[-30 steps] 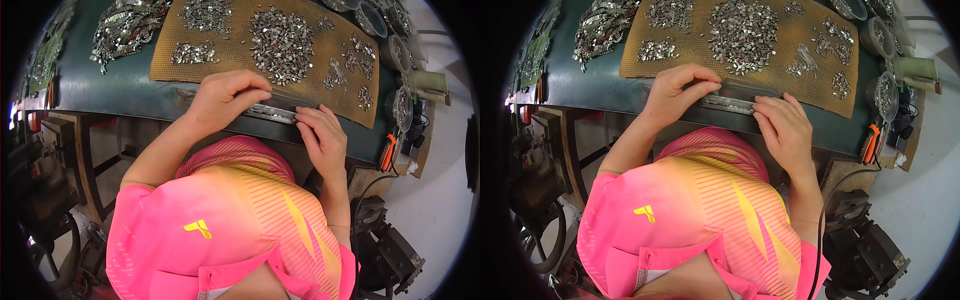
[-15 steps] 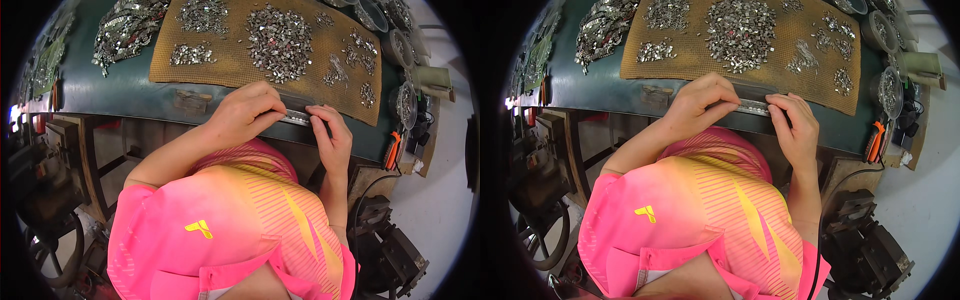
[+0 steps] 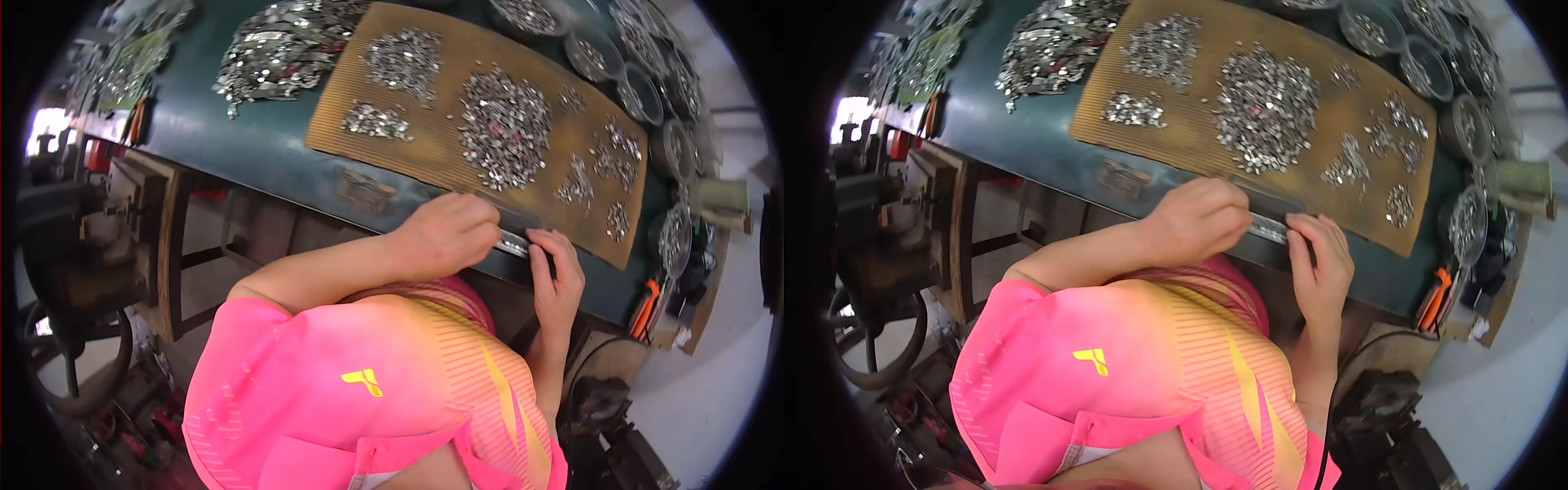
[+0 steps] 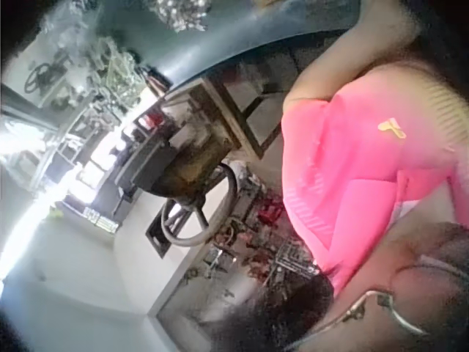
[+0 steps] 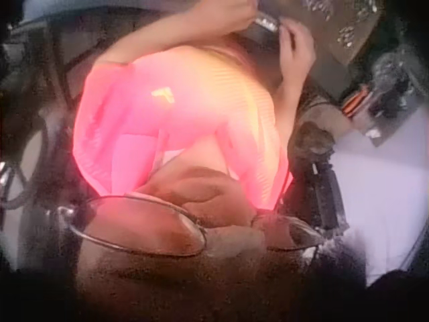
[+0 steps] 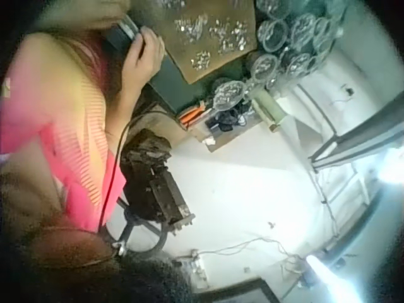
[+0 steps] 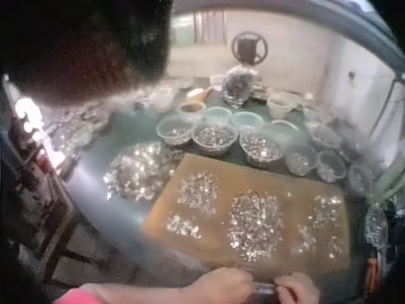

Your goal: The person arranges small metal components into a metal fixture by hand, inserts the fixture into a manual press machine, rotates the handwheel to press it, and continues fitting metal components into the fixture.

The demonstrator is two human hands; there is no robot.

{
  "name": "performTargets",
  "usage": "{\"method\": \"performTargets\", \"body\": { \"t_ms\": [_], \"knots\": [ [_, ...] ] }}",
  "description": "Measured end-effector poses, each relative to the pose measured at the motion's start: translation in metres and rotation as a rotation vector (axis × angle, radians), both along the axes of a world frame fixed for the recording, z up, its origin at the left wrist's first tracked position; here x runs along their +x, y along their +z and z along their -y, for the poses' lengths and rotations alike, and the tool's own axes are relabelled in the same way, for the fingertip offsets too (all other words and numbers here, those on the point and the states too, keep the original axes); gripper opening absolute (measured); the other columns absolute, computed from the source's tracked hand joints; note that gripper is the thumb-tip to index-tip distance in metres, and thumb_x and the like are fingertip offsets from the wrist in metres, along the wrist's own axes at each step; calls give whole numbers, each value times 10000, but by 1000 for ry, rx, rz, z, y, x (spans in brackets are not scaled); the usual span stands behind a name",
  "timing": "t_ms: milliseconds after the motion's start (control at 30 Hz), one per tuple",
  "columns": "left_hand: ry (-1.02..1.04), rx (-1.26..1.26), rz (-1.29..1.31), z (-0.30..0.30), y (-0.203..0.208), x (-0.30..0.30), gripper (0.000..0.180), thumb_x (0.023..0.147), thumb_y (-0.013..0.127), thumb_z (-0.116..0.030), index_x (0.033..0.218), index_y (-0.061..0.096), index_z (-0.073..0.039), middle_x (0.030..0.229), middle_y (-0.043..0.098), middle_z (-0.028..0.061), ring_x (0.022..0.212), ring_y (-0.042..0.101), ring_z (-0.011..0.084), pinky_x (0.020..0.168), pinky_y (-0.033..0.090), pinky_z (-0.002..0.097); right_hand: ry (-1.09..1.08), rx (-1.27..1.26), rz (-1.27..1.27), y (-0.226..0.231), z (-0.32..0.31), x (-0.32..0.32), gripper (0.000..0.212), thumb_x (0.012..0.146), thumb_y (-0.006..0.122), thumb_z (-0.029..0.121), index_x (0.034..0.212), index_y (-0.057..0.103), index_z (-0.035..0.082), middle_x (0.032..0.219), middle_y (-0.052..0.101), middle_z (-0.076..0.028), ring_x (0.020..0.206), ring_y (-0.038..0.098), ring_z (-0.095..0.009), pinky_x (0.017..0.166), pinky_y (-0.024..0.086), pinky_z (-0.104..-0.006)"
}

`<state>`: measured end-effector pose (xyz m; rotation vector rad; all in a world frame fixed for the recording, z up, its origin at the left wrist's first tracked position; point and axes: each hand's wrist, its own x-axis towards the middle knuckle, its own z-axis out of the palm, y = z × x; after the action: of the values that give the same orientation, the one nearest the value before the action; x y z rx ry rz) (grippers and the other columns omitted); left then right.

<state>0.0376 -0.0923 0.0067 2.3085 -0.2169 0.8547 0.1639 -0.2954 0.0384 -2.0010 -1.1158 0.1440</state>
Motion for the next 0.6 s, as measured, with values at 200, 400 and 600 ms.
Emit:
{"method": "performTargets", "body": {
  "t_ms": [200, 400, 600],
  "knots": [
    [5, -16, 5, 4, 2, 0, 225, 784, 774, -39, 978, 662, -55, 986, 622, 63, 884, 650, 263, 749, 541, 381, 11, -20, -3, -1, 0, 3, 143, 932, 719, 26, 1074, 740, 28, 1069, 777, -113, 1034, 731, -295, 1056, 509, -490],
    [-141, -59, -89, -14, 5, -1, 170, 851, 751, -94, 1000, 675, -64, 1016, 626, 64, 925, 643, 274, 780, 549, 388, 39, -78, -47, 16, -6, 11, 145, 931, 712, 7, 1071, 748, 10, 1076, 773, -137, 1037, 732, -306, 995, 534, -435],
    [-124, -117, -102, -14, 0, -2, 133, 913, 743, -135, 1011, 681, -70, 1036, 631, 66, 966, 643, 279, 823, 546, 402, 45, -62, 31, 36, -36, 26, 154, 925, 706, -18, 1073, 745, 1, 1065, 768, -148, 1007, 731, -329, 981, 538, -446]
  ]
}}
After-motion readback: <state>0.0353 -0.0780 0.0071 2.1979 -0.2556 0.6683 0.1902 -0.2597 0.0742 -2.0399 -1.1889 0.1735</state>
